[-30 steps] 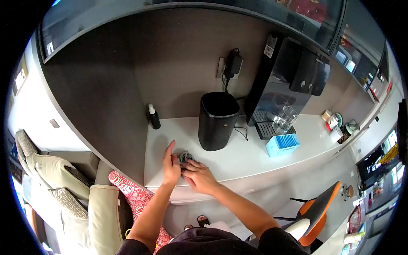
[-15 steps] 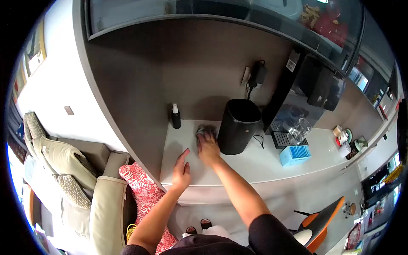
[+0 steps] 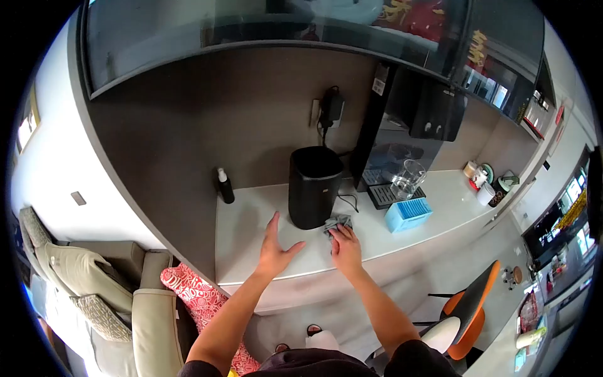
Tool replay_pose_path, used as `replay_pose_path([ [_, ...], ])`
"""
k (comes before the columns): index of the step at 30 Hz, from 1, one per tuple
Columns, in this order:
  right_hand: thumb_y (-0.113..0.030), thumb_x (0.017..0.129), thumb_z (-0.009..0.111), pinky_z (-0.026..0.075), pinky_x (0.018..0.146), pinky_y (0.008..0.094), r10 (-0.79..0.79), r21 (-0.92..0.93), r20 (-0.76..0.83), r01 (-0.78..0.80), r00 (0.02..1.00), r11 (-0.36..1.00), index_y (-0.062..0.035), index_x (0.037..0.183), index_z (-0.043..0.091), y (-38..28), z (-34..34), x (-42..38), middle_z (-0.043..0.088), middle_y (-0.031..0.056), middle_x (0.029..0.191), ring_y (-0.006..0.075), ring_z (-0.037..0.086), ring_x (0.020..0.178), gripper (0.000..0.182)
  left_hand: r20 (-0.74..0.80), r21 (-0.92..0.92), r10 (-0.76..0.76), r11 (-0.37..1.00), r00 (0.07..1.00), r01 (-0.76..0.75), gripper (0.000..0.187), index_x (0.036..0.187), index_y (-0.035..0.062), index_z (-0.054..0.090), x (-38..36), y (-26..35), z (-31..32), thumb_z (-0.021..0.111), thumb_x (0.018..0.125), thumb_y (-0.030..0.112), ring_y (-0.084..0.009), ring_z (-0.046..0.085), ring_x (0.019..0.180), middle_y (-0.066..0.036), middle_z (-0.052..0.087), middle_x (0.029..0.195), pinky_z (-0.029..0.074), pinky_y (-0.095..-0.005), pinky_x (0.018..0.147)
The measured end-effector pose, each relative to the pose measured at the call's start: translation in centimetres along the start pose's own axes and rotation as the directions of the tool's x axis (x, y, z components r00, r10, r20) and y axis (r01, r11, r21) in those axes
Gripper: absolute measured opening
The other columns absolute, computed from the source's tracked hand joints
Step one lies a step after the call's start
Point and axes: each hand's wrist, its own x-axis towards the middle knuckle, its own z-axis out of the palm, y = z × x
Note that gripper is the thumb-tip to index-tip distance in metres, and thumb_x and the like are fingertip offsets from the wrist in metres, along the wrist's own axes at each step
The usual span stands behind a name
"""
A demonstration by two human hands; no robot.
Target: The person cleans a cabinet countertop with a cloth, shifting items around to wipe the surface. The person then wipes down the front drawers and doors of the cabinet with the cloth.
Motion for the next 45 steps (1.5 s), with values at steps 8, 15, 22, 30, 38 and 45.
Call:
replay_pose_path([
  [8,-0.008,0.086,0.057,0.052,0.074,0.0384,0.355,0.287,0.248,-0.418,0.901,0.862,-0.0118,0.141,0.048,2.0,-1.6,5.1,0.065,0.0175,0.118,0.0298,0.064,0.079,0.057,0.062,-0.296,-0.026,0.954,0.998,0.043,0.136,0.156,-0.0024,0.005,8.8,0.0,4.6,0.097,0.059,0.028,-0.0333,0.037,0.141,-0.022,0.037,0.15,0.033,-0.0419,0.116],
  [15,-0.01,0.082,0.058,0.049,0.098,0.0423,0.154,0.327,0.426,-0.311,0.891,0.893,-0.0128,0.147,0.046,2.0,-0.9,5.9,0.058,0.0163,0.137,0.0367,0.059,0.117,0.066,0.038,-0.32,-0.135,0.937,0.99,0.14,0.133,0.156,0.0022,0.006,7.6,-0.3,4.1,0.096,0.06,0.022,-0.0315,0.04,0.139,-0.019,0.038,0.15,0.036,-0.0426,0.115],
  [22,-0.008,0.082,0.057,0.049,0.098,0.0452,-0.082,0.447,0.425,-0.131,0.901,0.885,-0.0124,0.149,0.041,-2.9,1.8,5.8,0.057,0.0158,0.138,0.0383,0.059,0.117,0.069,-0.081,-0.323,-0.159,0.938,0.984,0.125,0.125,0.155,0.0028,0.008,3.4,0.1,-1.9,0.093,0.064,0.013,-0.0299,0.043,0.136,-0.018,0.039,0.148,0.038,-0.0419,0.113],
  [30,-0.006,0.082,0.059,0.05,0.097,0.0437,-0.228,0.489,0.365,0.022,0.903,0.872,-0.0106,0.142,0.05,-6.7,4.2,5.3,0.056,0.0136,0.14,0.0367,0.059,0.112,0.06,-0.368,-0.138,-0.072,0.99,0.927,0.022,0.117,0.156,-0.0021,0.005,-0.6,-0.2,-4.2,0.084,0.071,0.008,-0.0354,0.038,0.14,-0.026,0.031,0.153,0.032,-0.0428,0.116],
  [38,-0.004,0.082,0.059,0.049,0.096,0.0449,-0.177,0.068,0.192,0.167,0.965,0.984,-0.0106,0.129,0.062,1.2,0.3,4.4,0.061,0.014,0.134,0.0388,0.059,0.109,0.048,-0.18,0.355,0.321,0.903,0.93,-0.243,0.084,0.153,-0.0043,0.026,-4.4,7.0,2.0,0.065,0.078,-0.002,-0.0491,0.031,0.142,-0.033,0.027,0.154,0.029,-0.0496,0.116],
  [45,-0.003,0.081,0.06,0.047,0.097,0.0467,-0.302,0.382,0.326,0.168,0.896,0.909,-0.009,0.121,0.067,5.0,1.2,7.6,0.067,0.0149,0.123,0.0376,0.059,0.111,0.041,0.372,0.511,0.213,0.765,0.903,-0.391,0.063,0.15,-0.001,0.034,6.7,3.5,7.3,0.051,0.09,0.004,-0.0328,0.034,0.146,-0.02,0.039,0.154,0.027,-0.0501,0.118],
])
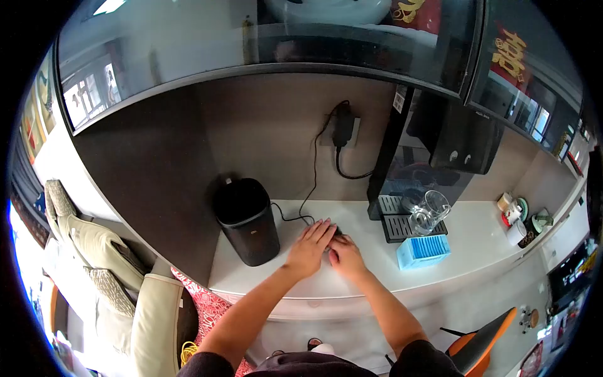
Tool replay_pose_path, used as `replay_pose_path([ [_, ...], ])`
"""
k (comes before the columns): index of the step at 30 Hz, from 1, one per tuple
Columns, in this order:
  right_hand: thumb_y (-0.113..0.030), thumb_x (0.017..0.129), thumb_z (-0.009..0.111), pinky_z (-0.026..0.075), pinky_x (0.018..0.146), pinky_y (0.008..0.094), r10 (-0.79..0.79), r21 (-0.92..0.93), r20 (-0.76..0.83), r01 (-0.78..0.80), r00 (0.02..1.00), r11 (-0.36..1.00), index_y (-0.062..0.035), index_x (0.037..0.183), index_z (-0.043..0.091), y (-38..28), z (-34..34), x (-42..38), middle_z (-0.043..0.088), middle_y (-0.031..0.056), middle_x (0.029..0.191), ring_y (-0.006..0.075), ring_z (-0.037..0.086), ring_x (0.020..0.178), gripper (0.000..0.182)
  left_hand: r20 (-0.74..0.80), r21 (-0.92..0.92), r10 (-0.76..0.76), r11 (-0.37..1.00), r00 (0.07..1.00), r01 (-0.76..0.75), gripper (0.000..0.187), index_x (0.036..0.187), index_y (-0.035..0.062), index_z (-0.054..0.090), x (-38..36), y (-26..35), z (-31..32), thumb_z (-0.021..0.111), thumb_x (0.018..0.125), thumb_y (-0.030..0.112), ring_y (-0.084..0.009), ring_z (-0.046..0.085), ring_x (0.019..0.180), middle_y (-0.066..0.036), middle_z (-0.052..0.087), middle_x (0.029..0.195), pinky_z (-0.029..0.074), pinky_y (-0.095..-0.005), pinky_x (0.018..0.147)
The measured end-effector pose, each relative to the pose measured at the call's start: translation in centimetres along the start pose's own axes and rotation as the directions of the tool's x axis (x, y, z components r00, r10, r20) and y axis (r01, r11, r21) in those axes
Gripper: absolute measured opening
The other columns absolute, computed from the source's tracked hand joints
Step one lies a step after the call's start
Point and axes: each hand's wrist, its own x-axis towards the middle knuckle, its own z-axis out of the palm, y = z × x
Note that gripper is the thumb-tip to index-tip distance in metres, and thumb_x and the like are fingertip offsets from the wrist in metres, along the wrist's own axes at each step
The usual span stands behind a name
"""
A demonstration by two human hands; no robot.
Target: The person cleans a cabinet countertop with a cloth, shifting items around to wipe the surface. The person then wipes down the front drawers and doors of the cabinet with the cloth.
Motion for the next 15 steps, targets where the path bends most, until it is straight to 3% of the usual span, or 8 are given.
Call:
replay_pose_path([
  [1,-0.004,0.081,0.06,0.046,0.097,0.0471,0.011,-0.058,-0.01,-0.011,1.0,0.998,-0.0104,0.121,0.067,0.0,0.1,0.0,0.066,0.0135,0.124,0.0361,0.059,0.112,0.042,0.143,0.116,-0.101,0.99,0.985,0.084,0.062,0.15,-0.0003,0.034,0.6,-0.7,1.2,0.049,0.091,0.01,-0.0327,0.034,0.146,-0.02,0.038,0.154,0.025,-0.0488,0.118],
  [3,-0.005,0.08,0.061,0.044,0.098,0.0479,0.026,-0.174,-0.038,-0.033,0.999,0.984,-0.0132,0.122,0.068,0.0,0.3,0.2,0.066,0.0106,0.127,0.0331,0.058,0.115,0.043,0.374,0.368,-0.33,0.911,0.867,0.187,0.061,0.152,0.0011,0.033,2.1,-1.6,2.3,0.045,0.095,0.02,-0.0326,0.033,0.146,-0.02,0.038,0.155,0.021,-0.0463,0.12],
  [4,-0.008,0.081,0.062,0.041,0.103,0.0466,0.066,-0.218,-0.041,-0.073,0.997,0.973,-0.0174,0.127,0.065,0.0,0.2,0.4,0.063,0.0113,0.132,0.0326,0.057,0.118,0.048,0.386,0.335,-0.444,0.884,0.809,0.325,0.063,0.152,-0.0029,0.031,2.1,-1.1,1.7,0.042,0.096,0.023,-0.0365,0.031,0.146,-0.022,0.037,0.155,0.014,-0.0456,0.122],
  [7,-0.008,0.082,0.061,0.04,0.107,0.0475,0.134,-0.195,-0.11,-0.154,0.985,0.969,-0.0175,0.132,0.062,-0.1,3.2,2.7,0.06,0.0127,0.136,0.0345,0.056,0.122,0.051,0.244,0.473,-0.633,0.739,0.734,0.48,0.064,0.151,-0.0064,0.028,0.3,-1.5,3.1,0.04,0.096,0.023,-0.0395,0.028,0.147,-0.024,0.035,0.155,0.013,-0.0459,0.123],
  [9,-0.008,0.082,0.063,0.042,0.107,0.0463,-0.065,-0.078,-0.006,0.065,0.998,0.995,-0.0145,0.136,0.058,1.3,6.5,6.3,0.058,0.0141,0.139,0.037,0.053,0.127,0.055,0.149,0.33,-0.6,0.779,0.786,0.532,0.064,0.149,-0.0104,0.028,-0.8,-1.8,3.1,0.043,0.096,0.023,-0.0423,0.027,0.147,-0.027,0.033,0.155,0.012,-0.0468,0.123],
  [10,-0.007,0.083,0.06,0.044,0.107,0.0434,-0.036,-0.112,0.074,0.044,0.997,0.993,-0.0149,0.136,0.058,0.9,6.7,8.4,0.058,0.0143,0.139,0.0354,0.053,0.127,0.054,0.101,0.305,-0.569,0.798,0.816,0.519,0.064,0.148,-0.0112,0.028,-1.1,-1.9,3.4,0.044,0.096,0.023,-0.0425,0.027,0.147,-0.028,0.033,0.155,0.013,-0.0471,0.123],
  [13,-0.003,0.084,0.057,0.046,0.104,0.0443,-0.098,-0.01,0.029,0.098,0.995,0.995,-0.0146,0.133,0.061,3.7,7.7,12.0,0.06,0.0136,0.135,0.0345,0.055,0.124,0.051,-0.022,0.271,-0.5,0.83,0.866,0.487,0.064,0.145,-0.0126,0.032,-2.1,-2.5,4.7,0.047,0.096,0.025,-0.0425,0.028,0.146,-0.031,0.034,0.152,0.015,-0.0473,0.123],
  [15,-0.002,0.084,0.056,0.046,0.105,0.0439,-0.066,-0.097,0.003,0.066,0.998,0.993,-0.0155,0.133,0.061,6.1,6.7,10.9,0.06,0.0121,0.135,0.0332,0.055,0.125,0.052,-0.048,0.273,-0.462,0.847,0.886,0.457,0.064,0.145,-0.0124,0.033,-2.6,-3.1,5.6,0.047,0.096,0.026,-0.0422,0.028,0.146,-0.031,0.035,0.152,0.016,-0.0469,0.123],
])
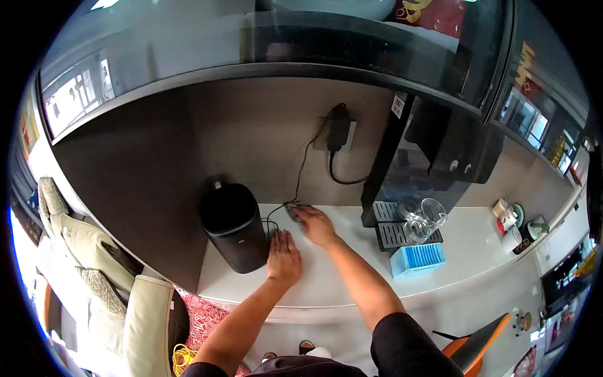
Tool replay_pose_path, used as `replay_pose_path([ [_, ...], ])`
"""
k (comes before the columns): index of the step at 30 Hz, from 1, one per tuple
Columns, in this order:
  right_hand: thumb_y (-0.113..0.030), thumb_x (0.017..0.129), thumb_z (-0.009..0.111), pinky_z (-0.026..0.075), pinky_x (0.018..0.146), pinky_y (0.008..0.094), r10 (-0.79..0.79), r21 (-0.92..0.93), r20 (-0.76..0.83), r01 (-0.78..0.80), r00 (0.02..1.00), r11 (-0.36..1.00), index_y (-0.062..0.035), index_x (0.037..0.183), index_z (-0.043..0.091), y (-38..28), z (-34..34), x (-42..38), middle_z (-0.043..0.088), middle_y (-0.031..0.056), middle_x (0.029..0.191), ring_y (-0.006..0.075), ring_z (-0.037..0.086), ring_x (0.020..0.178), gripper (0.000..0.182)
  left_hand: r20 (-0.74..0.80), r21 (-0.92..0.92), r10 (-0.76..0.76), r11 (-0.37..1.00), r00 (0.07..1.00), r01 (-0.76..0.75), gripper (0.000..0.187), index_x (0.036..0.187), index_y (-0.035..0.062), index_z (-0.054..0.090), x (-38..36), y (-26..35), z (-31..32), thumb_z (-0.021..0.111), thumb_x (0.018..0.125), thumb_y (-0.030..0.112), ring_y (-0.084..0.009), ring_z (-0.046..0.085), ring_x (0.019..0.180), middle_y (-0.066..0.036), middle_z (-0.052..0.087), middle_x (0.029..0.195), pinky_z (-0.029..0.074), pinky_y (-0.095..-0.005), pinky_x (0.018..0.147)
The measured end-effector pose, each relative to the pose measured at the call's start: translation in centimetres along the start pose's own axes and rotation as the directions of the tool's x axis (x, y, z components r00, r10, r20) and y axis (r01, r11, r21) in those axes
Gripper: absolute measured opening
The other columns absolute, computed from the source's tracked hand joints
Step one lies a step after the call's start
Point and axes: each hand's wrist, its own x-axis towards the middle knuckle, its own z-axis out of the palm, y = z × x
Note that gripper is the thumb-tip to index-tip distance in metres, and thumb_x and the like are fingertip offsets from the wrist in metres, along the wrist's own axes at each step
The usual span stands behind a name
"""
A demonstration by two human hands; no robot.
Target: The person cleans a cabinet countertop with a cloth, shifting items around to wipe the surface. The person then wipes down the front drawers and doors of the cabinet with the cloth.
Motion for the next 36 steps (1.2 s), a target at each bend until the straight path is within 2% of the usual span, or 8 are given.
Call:
replay_pose_path([
  [6,-0.002,0.083,0.053,0.04,0.109,0.0491,0.539,-0.185,-0.185,-0.568,0.822,0.802,-0.016,0.141,0.054,2.1,-5.0,-5.5,0.052,0.0122,0.147,0.0338,0.05,0.133,0.06,0.033,0.103,-0.005,0.995,0.999,0.002,0.063,0.146,-0.0116,0.034,-0.1,0.4,-0.8,0.046,0.096,0.025,-0.0417,0.027,0.147,-0.03,0.036,0.153,0.015,-0.0462,0.123],
  [9,-0.003,0.08,0.056,0.043,0.103,0.0512,0.304,-0.368,-0.249,-0.381,0.919,0.848,-0.0169,0.144,0.051,0.9,-1.6,-7.3,0.052,0.0192,0.145,0.0388,0.054,0.124,0.066,0.045,0.038,-0.017,0.999,0.999,0.015,0.061,0.146,-0.011,0.035,0.0,0.5,-0.9,0.045,0.097,0.024,-0.0399,0.026,0.147,-0.029,0.034,0.154,0.014,-0.0461,0.124],
  [14,0.0,0.08,0.058,0.04,0.108,0.049,0.062,-0.094,0.049,-0.057,0.997,0.994,-0.011,0.141,0.053,-10.1,-5.5,-14.8,0.053,0.0222,0.142,0.0394,0.052,0.128,0.062,-0.011,0.03,0.101,0.994,0.995,-0.101,0.063,0.147,-0.01,0.036,-0.1,-0.1,0.3,0.05,0.09,0.014,-0.0351,0.039,0.141,-0.025,0.042,0.151,0.025,-0.0442,0.12],
  [20,0.004,0.081,0.055,0.045,0.102,0.0483,0.329,-0.301,-0.272,-0.404,0.904,0.864,-0.0085,0.136,0.056,-4.9,-6.2,-11.8,0.056,0.0233,0.136,0.0419,0.054,0.122,0.056,-0.041,-0.135,0.216,0.966,0.975,-0.22,0.059,0.142,-0.01,0.043,-4.3,-0.5,-3.8,0.05,0.086,0.006,-0.0345,0.048,0.136,-0.025,0.051,0.144,0.034,-0.0434,0.117],
  [24,0.005,0.079,0.057,0.045,0.104,0.0484,0.073,-0.093,-0.056,-0.078,0.996,0.993,-0.0091,0.135,0.059,-16.2,-3.3,-16.0,0.056,0.0222,0.137,0.0412,0.054,0.125,0.058,-0.061,-0.295,0.176,0.937,0.982,-0.187,0.061,0.142,-0.0096,0.043,-6.5,-1.5,-4.2,0.051,0.083,0.001,-0.0357,0.049,0.134,-0.026,0.052,0.142,0.036,-0.0437,0.115],
  [27,0.007,0.077,0.056,0.045,0.105,0.0483,0.07,-0.003,0.013,-0.07,0.997,0.998,-0.0095,0.135,0.059,-15.6,-7.4,-17.3,0.057,0.022,0.136,0.0405,0.055,0.125,0.061,-0.066,-0.367,0.227,0.9,0.972,-0.235,0.062,0.142,-0.0084,0.045,-7.6,-2.9,-5.1,0.051,0.08,-0.005,-0.0373,0.05,0.133,-0.026,0.052,0.141,0.037,-0.0438,0.114],
  [31,0.005,0.08,0.054,0.044,0.106,0.0472,0.419,-0.246,-0.266,-0.481,0.868,0.841,-0.0075,0.135,0.059,-6.9,-9.9,-17.2,0.055,0.0238,0.139,0.0417,0.052,0.128,0.057,-0.105,-0.472,0.233,0.844,0.967,-0.254,0.062,0.139,-0.007,0.048,-9.3,-3.7,-5.9,0.05,0.078,-0.011,-0.0391,0.051,0.131,-0.027,0.054,0.139,0.039,-0.0442,0.113],
  [36,0.003,0.08,0.059,0.043,0.106,0.0487,0.217,-0.194,-0.157,-0.246,0.963,0.95,-0.0062,0.132,0.06,-17.6,-2.8,-17.7,0.054,0.0257,0.137,0.0434,0.053,0.125,0.052,-0.243,-0.55,0.234,0.766,0.941,-0.333,0.057,0.135,-0.0079,0.052,-9.2,-4.3,-4.7,0.049,0.078,-0.012,-0.0417,0.056,0.123,-0.027,0.059,0.13,0.045,-0.0444,0.107],
])
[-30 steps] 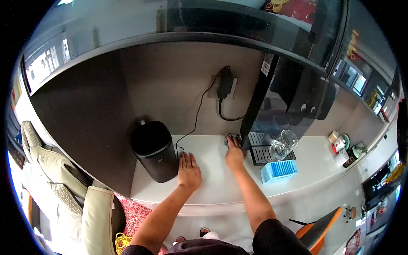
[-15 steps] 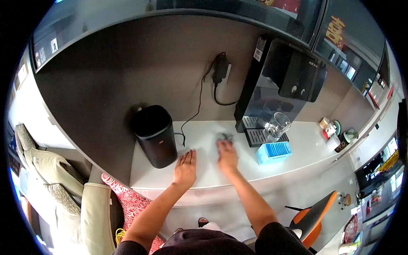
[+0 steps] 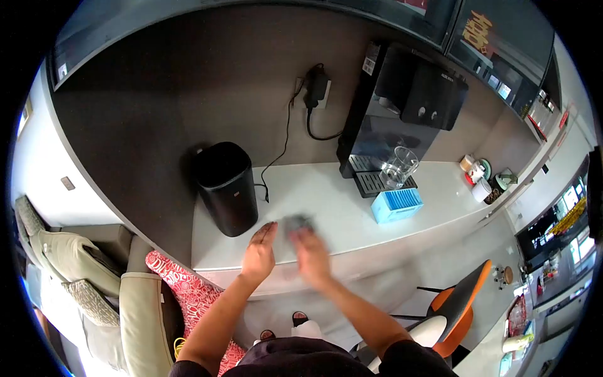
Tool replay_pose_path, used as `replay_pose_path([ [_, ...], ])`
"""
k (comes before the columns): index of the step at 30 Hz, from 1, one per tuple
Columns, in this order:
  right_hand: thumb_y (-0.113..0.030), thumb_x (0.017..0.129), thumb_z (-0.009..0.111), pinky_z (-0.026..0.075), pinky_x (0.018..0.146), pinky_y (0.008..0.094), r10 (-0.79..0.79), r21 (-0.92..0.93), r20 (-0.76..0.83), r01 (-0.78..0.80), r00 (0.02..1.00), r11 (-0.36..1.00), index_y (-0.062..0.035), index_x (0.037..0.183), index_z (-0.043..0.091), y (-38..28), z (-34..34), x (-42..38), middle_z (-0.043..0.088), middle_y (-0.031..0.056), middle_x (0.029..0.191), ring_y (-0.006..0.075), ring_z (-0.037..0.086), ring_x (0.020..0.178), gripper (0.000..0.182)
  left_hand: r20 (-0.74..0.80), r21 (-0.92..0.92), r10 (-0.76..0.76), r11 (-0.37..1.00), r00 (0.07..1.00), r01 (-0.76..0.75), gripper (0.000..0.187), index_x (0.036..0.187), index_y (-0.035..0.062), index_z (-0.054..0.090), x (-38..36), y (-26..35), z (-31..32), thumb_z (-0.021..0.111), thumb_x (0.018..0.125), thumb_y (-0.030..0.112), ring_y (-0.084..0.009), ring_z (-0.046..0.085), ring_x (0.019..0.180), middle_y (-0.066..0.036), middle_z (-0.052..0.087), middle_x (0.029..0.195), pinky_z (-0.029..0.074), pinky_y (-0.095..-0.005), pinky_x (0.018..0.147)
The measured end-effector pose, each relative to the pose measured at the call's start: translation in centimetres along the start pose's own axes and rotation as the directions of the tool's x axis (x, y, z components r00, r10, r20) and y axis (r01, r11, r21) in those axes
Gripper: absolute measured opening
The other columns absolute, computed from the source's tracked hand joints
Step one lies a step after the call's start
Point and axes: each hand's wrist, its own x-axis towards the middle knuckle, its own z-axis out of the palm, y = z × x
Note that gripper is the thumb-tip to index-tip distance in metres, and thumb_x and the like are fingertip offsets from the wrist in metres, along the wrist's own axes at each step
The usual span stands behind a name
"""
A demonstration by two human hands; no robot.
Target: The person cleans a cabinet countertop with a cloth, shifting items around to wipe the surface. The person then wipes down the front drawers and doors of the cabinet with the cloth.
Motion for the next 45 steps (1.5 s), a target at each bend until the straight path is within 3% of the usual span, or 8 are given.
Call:
replay_pose_path([
  [3,0.006,0.078,0.056,0.044,0.107,0.0466,-0.181,0.23,0.031,0.169,0.983,0.958,-0.0082,0.131,0.063,-1.6,-2.7,-1.1,0.059,0.0206,0.133,0.0395,0.056,0.124,0.056,-0.031,-0.03,0.031,0.999,0.999,-0.032,0.054,0.132,-0.0071,0.054,0.1,0.7,-0.7,0.048,0.079,-0.012,-0.0432,0.058,0.119,-0.028,0.061,0.126,0.047,-0.0453,0.103],
  [8,0.008,0.078,0.052,0.046,0.104,0.048,0.305,-0.056,-0.076,-0.309,0.949,0.949,-0.0104,0.133,0.061,8.8,-4.5,2.0,0.059,0.0207,0.135,0.0407,0.056,0.123,0.059,-0.085,-0.107,0.009,0.994,0.996,-0.018,0.047,0.127,-0.0048,0.055,-1.6,1.8,-3.0,0.049,0.081,-0.014,-0.0441,0.059,0.116,-0.026,0.062,0.122,0.049,-0.0458,0.099],
  [17,-0.001,0.076,0.06,0.049,0.102,0.0433,-0.275,0.397,0.214,0.174,0.937,0.901,-0.0188,0.126,0.064,-3.6,1.8,3.7,0.065,0.0127,0.127,0.034,0.06,0.118,0.053,-0.407,-0.271,-0.433,0.898,0.804,0.347,0.066,0.139,-0.0022,0.034,-3.2,0.4,-6.4,0.067,0.082,-0.001,-0.042,0.044,0.129,-0.024,0.042,0.14,0.043,-0.049,0.101],
  [20,-0.001,0.075,0.055,0.054,0.083,0.0436,-0.009,0.517,0.257,-0.13,0.966,0.846,-0.0174,0.123,0.061,-2.4,-1.1,7.6,0.067,0.0116,0.116,0.0321,0.068,0.099,0.051,-0.36,-0.258,-0.465,0.883,0.809,0.393,0.092,0.153,-0.0053,0.019,-2.4,-2.8,-6.6,0.076,0.083,0.013,-0.04,0.037,0.14,-0.027,0.036,0.15,0.037,-0.0457,0.111],
  [25,-0.003,0.078,0.055,0.051,0.097,0.035,-0.063,0.495,0.348,-0.126,0.935,0.859,-0.0111,0.152,0.037,-2.1,1.0,10.3,0.054,0.0159,0.145,0.0331,0.059,0.125,0.077,-0.29,-0.412,-0.436,0.86,0.852,0.3,0.096,0.152,-0.0084,0.021,0.2,-5.2,-6.0,0.081,0.081,0.013,-0.0338,0.048,0.134,-0.028,0.045,0.145,0.039,-0.0387,0.111],
  [35,0.005,0.082,0.052,0.048,0.087,0.0244,0.041,0.687,0.431,-0.357,0.902,0.633,-0.0102,0.156,0.032,1.2,-0.2,9.2,0.049,0.0149,0.149,0.0173,0.054,0.127,0.079,-0.223,-0.412,-0.436,0.853,0.872,0.322,0.1,0.15,-0.0073,0.025,2.9,-5.1,-3.1,0.087,0.077,0.019,-0.033,0.056,0.127,-0.026,0.05,0.141,0.048,-0.04,0.104],
  [39,-0.003,0.083,0.057,0.05,0.077,0.0255,0.041,0.702,0.32,-0.266,0.946,0.66,-0.0129,0.155,0.035,3.7,-0.6,8.4,0.058,0.0137,0.138,0.0128,0.062,0.087,0.076,-0.202,-0.449,-0.409,0.846,0.89,0.287,0.101,0.15,-0.0073,0.026,4.4,-4.0,-1.2,0.088,0.076,0.022,-0.0337,0.057,0.125,-0.027,0.05,0.141,0.05,-0.0411,0.102],
  [45,0.005,0.082,0.051,0.045,0.092,0.0231,0.182,0.676,0.368,-0.396,0.912,0.621,-0.011,0.155,0.035,6.6,-3.9,7.1,0.052,0.0129,0.145,0.0171,0.053,0.127,0.077,-0.11,-0.429,-0.373,0.854,0.921,0.295,0.097,0.151,-0.004,0.022,7.1,-1.0,1.6,0.084,0.079,0.012,-0.0306,0.054,0.129,-0.024,0.049,0.142,0.047,-0.0411,0.107],
])
